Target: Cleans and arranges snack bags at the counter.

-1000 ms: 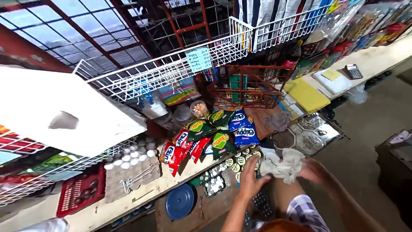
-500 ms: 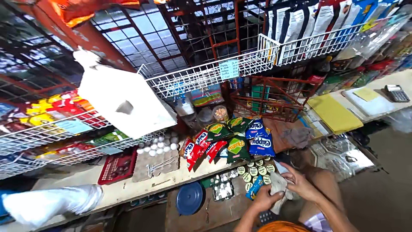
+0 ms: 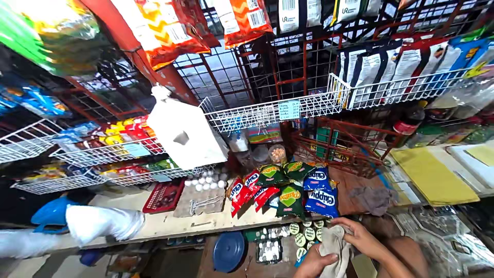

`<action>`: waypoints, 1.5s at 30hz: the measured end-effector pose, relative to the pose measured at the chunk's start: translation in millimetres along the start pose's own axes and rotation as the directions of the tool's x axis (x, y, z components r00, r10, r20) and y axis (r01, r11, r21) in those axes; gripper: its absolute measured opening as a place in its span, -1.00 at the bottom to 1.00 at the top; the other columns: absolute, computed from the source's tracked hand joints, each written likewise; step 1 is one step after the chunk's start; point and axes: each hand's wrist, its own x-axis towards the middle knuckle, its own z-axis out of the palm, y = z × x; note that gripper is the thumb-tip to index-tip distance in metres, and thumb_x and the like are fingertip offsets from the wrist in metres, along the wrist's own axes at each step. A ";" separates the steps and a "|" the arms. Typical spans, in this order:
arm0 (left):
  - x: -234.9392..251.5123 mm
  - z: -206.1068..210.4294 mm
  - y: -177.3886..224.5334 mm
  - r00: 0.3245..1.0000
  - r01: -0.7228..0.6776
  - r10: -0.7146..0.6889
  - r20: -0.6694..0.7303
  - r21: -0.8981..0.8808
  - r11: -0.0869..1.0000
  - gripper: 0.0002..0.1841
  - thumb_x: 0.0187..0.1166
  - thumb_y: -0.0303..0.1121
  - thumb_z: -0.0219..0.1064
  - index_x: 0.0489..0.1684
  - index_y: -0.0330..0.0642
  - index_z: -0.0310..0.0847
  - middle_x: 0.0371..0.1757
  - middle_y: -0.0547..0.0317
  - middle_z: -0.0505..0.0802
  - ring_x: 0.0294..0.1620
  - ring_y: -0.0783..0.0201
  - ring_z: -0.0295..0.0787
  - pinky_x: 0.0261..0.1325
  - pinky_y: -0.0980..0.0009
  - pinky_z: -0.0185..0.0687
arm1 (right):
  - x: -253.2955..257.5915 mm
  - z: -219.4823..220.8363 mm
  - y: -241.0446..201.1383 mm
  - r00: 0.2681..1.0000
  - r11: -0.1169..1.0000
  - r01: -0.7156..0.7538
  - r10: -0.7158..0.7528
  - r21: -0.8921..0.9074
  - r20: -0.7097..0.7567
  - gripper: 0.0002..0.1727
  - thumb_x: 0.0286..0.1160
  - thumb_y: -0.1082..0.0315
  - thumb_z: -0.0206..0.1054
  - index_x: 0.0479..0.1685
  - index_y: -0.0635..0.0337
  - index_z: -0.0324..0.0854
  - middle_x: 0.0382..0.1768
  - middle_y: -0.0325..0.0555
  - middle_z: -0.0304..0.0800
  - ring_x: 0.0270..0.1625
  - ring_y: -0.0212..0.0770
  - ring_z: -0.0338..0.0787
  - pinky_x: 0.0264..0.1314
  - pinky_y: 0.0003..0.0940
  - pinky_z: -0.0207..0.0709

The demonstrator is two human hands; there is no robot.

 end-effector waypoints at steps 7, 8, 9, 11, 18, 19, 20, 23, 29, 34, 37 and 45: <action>-12.7 5.0 -3.1 0.896 -0.107 0.164 -0.412 0.158 0.982 -0.65 0.78 -0.36 0.16 0.22 -0.56 0.57 0.04 -0.26 0.82 0.09 0.09 0.79 0.33 0.09 0.64 | -29.5 28.5 29.4 0.902 0.944 -0.216 0.291 0.249 -0.320 -0.41 0.66 0.38 0.21 0.68 0.33 0.30 0.58 0.32 0.46 0.56 0.15 0.55 0.51 0.08 0.47; -16.4 2.4 -2.9 0.897 -0.116 0.168 -0.409 0.149 0.982 -0.61 0.80 -0.36 0.12 0.34 -0.58 0.48 0.14 -0.32 0.78 0.18 0.04 0.76 0.39 0.08 0.61 | -38.0 37.1 29.7 0.889 0.908 -0.243 0.350 0.342 -0.296 -0.36 0.72 0.29 0.16 0.77 0.25 0.17 0.66 0.28 0.35 0.64 0.17 0.45 0.54 0.15 0.42; -21.2 1.2 -1.9 0.904 -0.125 0.163 -0.395 0.122 0.985 -0.57 0.82 -0.36 0.08 0.46 -0.59 0.36 0.23 -0.36 0.73 0.26 0.02 0.73 0.44 0.08 0.59 | -46.3 47.5 29.3 0.879 0.856 -0.266 0.404 0.444 -0.252 -0.31 0.79 0.18 0.08 0.86 0.14 0.01 0.76 0.23 0.22 0.71 0.19 0.35 0.56 0.20 0.36; -33.8 5.2 3.6 0.930 -0.122 0.119 -0.348 0.014 0.992 -0.54 0.84 -0.38 0.03 0.59 -0.53 0.20 0.30 -0.31 0.68 0.25 0.09 0.70 0.39 0.15 0.63 | -59.4 72.6 32.1 0.860 0.740 -0.300 0.483 0.602 -0.165 -0.22 0.83 -0.13 -0.12 0.93 -0.02 -0.21 0.83 0.17 0.05 0.74 0.23 0.26 0.52 0.31 0.33; -75.0 27.3 3.0 0.993 -0.112 0.085 -0.076 -0.516 0.849 -0.73 0.80 -0.35 -0.07 0.29 -0.21 0.38 -0.05 0.22 0.82 0.00 0.39 0.79 0.22 0.34 0.69 | -59.1 136.1 14.6 0.891 0.467 -0.127 0.442 0.875 -0.106 0.17 0.36 -0.70 -0.54 0.73 0.05 0.08 0.37 -0.05 0.71 0.35 -0.13 0.74 0.28 -0.04 0.68; -76.2 25.7 0.1 0.992 -0.124 0.105 -0.067 -0.586 0.801 -0.73 0.79 -0.32 -0.07 0.27 -0.19 0.39 -0.04 0.20 0.84 0.04 0.37 0.80 0.25 0.33 0.70 | -56.8 134.9 11.2 0.903 0.437 -0.085 0.413 0.896 -0.116 0.17 0.39 -0.68 -0.52 0.74 0.08 0.08 0.38 -0.05 0.71 0.37 -0.15 0.74 0.35 -0.07 0.67; -76.1 23.1 -1.0 0.989 -0.143 0.133 -0.064 -0.635 0.759 -0.74 0.72 -0.30 -0.01 0.20 -0.17 0.44 -0.05 0.20 0.86 0.05 0.35 0.82 0.25 0.32 0.71 | -54.4 132.6 7.5 0.914 0.439 -0.058 0.385 0.897 -0.129 0.10 0.49 -0.62 -0.51 0.77 0.08 0.05 0.43 -0.05 0.68 0.43 -0.16 0.71 0.42 -0.07 0.63; -75.0 19.4 0.5 0.975 -0.198 0.219 -0.045 -0.629 0.752 -0.70 0.18 -0.36 0.41 -0.09 -0.06 0.61 -0.19 0.28 0.92 -0.09 0.40 0.87 0.11 0.37 0.76 | -46.5 126.1 3.4 0.905 0.509 0.001 0.365 0.861 -0.217 -0.42 0.78 -0.06 -0.10 0.56 0.15 0.28 0.22 -0.06 0.78 0.25 -0.20 0.80 0.31 -0.15 0.71; -78.8 20.7 7.2 0.967 -0.256 0.208 -0.149 -0.560 0.788 -0.70 0.38 -0.33 0.21 0.06 -0.16 0.50 -0.12 0.29 0.87 -0.01 0.43 0.81 0.20 0.37 0.71 | -36.4 123.5 3.8 0.881 0.627 0.058 0.335 0.777 -0.335 -0.71 0.83 0.41 -0.07 0.31 0.30 0.44 -0.01 -0.04 0.84 0.06 -0.25 0.87 0.21 -0.24 0.76; -79.5 10.5 13.1 0.963 -0.261 0.251 -0.096 -0.118 0.958 -0.32 0.17 -0.52 0.41 0.40 -0.46 0.26 0.09 0.06 0.80 0.13 0.38 0.78 0.30 0.35 0.70 | -38.1 115.6 11.5 0.932 0.692 -0.121 0.326 0.711 -0.160 -0.30 0.83 -0.10 -0.23 0.78 0.19 0.05 0.53 0.03 0.53 0.50 -0.16 0.60 0.50 -0.10 0.55; -78.3 15.5 26.8 0.993 -0.116 0.098 0.063 0.470 0.875 -0.34 0.32 -0.39 0.56 0.43 -0.52 0.46 0.27 -0.26 0.77 0.36 0.06 0.71 0.53 0.09 0.53 | -41.8 122.9 9.7 0.893 0.598 -0.142 0.421 0.789 -0.159 -0.15 0.75 -0.34 -0.44 0.71 0.11 0.21 0.38 -0.03 0.69 0.35 -0.18 0.72 0.35 -0.09 0.65; -76.0 60.3 20.0 0.979 -0.168 0.203 -0.003 0.553 0.816 -0.25 0.33 -0.02 0.62 0.43 -0.36 0.59 0.42 -0.21 0.73 0.54 0.03 0.59 0.69 0.07 0.36 | -73.8 133.7 30.3 0.856 0.486 0.223 0.317 0.845 -0.408 -0.49 0.91 0.10 -0.35 0.07 0.06 0.57 -0.24 -0.32 0.87 -0.15 -0.51 0.83 -0.05 -0.51 0.76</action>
